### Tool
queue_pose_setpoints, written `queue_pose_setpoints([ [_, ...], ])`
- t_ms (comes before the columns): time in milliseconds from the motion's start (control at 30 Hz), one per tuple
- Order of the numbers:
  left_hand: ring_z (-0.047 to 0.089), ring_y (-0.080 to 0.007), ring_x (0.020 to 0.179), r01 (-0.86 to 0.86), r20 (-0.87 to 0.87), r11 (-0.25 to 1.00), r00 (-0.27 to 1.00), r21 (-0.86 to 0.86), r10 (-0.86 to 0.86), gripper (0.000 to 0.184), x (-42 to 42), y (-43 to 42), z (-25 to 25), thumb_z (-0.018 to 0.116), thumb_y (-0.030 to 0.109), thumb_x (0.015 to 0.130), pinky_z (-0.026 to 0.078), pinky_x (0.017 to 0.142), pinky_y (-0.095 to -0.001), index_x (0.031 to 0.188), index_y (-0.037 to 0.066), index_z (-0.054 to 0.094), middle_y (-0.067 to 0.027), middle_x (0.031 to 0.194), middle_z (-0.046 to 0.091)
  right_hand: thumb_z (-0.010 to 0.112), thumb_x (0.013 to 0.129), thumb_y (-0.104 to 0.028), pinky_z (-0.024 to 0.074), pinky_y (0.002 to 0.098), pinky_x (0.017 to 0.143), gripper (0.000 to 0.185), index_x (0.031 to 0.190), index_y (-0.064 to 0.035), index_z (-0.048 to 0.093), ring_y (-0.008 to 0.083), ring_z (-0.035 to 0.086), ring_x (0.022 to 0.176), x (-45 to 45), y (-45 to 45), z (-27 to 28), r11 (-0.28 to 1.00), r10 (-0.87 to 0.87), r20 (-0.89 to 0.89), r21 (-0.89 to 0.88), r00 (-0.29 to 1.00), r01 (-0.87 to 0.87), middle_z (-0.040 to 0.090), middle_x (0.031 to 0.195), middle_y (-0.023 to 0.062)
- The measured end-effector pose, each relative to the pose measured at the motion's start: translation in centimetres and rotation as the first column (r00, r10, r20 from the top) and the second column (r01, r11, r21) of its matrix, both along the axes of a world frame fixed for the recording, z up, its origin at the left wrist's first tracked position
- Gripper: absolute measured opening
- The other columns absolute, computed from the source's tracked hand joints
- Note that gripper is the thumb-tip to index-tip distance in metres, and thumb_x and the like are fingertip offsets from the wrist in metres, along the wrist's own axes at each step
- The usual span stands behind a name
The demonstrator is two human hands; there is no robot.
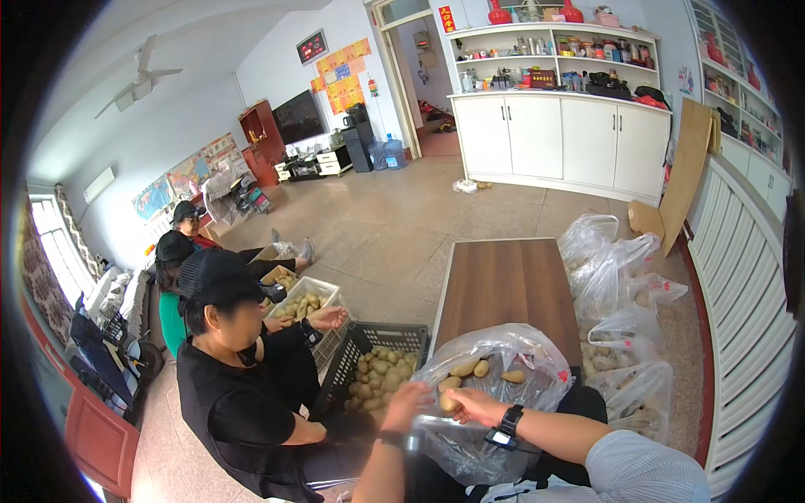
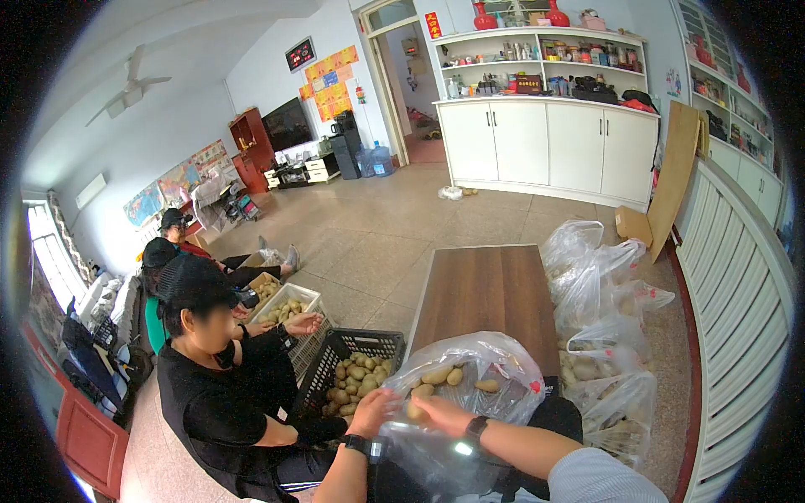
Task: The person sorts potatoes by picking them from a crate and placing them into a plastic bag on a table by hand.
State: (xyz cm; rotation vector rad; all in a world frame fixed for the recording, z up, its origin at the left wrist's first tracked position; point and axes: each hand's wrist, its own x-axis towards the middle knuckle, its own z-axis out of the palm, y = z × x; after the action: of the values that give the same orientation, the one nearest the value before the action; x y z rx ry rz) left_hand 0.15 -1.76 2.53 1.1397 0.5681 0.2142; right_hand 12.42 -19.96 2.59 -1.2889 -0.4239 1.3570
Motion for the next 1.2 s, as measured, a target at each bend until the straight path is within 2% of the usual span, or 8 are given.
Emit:
queue_pose_setpoints([
  [400,0.062,-0.0149,0.084,0.313,-0.116,0.876,0.95,0.367,-0.291,0.045,0.2,-1.8,1.6,0.066,0.026,0.092,0.053,0.068,-0.0302,0.128,0.001,0.055,-0.0086,0.103,0.063,0.042,0.097,-0.061,0.0479,0.0266,0.065,0.058,0.101,-0.0072,0.062,0.0136,0.058,0.074,-0.3,1.7,0.0,1.0,-0.012,0.108,-0.004,0.994,0.012,0.062,0.088,0.0049],
  [600,0.054,-0.0129,0.071,0.185,-0.103,0.971,0.98,0.153,-0.17,0.041,0.6,-0.8,0.0,0.057,0.036,0.095,0.043,0.059,-0.027,0.122,0.005,0.058,-0.0045,0.1,0.065,0.048,0.098,-0.05,0.0502,0.0331,0.068,0.049,0.105,-0.0053,0.065,0.0203,0.064,0.083,1.2,0.4,-1.6,0.993,-0.117,0.356,0.062,0.927,0.102,0.067,0.091,0.0095],
  [667,0.053,-0.0137,0.066,0.112,-0.044,0.972,0.994,0.207,-0.105,0.041,0.3,-0.7,0.3,0.047,0.039,0.098,0.043,0.057,-0.0276,0.115,0.004,0.061,-0.004,0.087,0.061,0.054,0.096,-0.042,0.051,0.0399,0.074,0.043,0.106,-0.0024,0.066,0.0307,0.066,0.09,3.6,-0.1,-3.1,0.988,0.022,0.813,-0.108,0.582,0.114,0.068,0.1,0.0183],
  [800,0.052,-0.0147,0.059,-0.132,0.003,0.989,0.991,0.059,0.132,0.06,0.0,0.1,0.8,0.028,0.047,0.102,0.044,0.057,-0.0293,0.101,0.002,0.067,-0.0045,0.068,0.055,0.064,0.085,-0.033,0.0449,0.0484,0.092,0.037,0.105,-0.0022,0.067,0.0377,0.059,0.107,6.9,-2.9,-5.6,0.937,0.057,0.972,-0.131,0.229,0.324,0.066,0.108,0.0223],
  [900,0.054,-0.0192,0.066,-0.244,0.133,0.969,0.959,-0.049,0.248,0.046,0.2,3.0,-4.1,0.044,0.045,0.099,0.043,0.057,-0.0315,0.115,0.004,0.058,-0.0085,0.087,0.062,0.068,0.08,-0.031,0.0403,0.0516,0.098,0.04,0.109,-0.003,0.065,0.0386,0.053,0.117,8.6,-4.9,-6.0,0.876,0.211,0.974,-0.224,0.079,0.426,0.062,0.116,0.0202],
  [1000,0.049,-0.0197,0.065,-0.387,0.178,0.92,0.903,-0.055,0.391,0.044,0.2,6.6,-10.5,0.051,0.052,0.097,0.04,0.054,-0.0307,0.116,0.012,0.056,-0.0077,0.097,0.063,0.068,0.079,-0.029,0.0395,0.052,0.1,0.045,0.116,-0.0049,0.061,0.0409,0.049,0.121,9.7,-6.3,-6.5,0.877,0.215,0.976,-0.213,0.045,0.432,0.056,0.125,0.0198],
  [1100,0.063,-0.028,0.085,-0.308,0.093,0.578,0.924,0.756,0.371,0.052,-1.0,6.4,-10.7,0.068,0.017,0.085,0.053,0.074,-0.0375,0.128,-0.001,0.045,-0.0163,0.102,0.064,0.068,0.079,-0.028,0.0395,0.0503,0.102,0.048,0.121,-0.0072,0.057,0.0426,0.049,0.12,9.3,-6.9,-6.8,0.858,0.182,0.981,-0.192,0.067,0.477,0.052,0.129,0.0207],
  [1200,0.062,-0.0239,0.081,-0.466,0.078,0.779,0.873,0.419,0.481,0.039,-1.1,7.0,-10.3,0.061,0.034,0.091,0.053,0.066,-0.0373,0.11,0.0,0.057,-0.0104,0.098,0.062,0.068,0.079,-0.027,0.0404,0.0497,0.102,0.05,0.124,-0.0104,0.055,0.0441,0.049,0.119,9.6,-6.9,-7.3,0.811,0.278,0.922,-0.376,0.27,0.448,0.049,0.132,0.0212],
])
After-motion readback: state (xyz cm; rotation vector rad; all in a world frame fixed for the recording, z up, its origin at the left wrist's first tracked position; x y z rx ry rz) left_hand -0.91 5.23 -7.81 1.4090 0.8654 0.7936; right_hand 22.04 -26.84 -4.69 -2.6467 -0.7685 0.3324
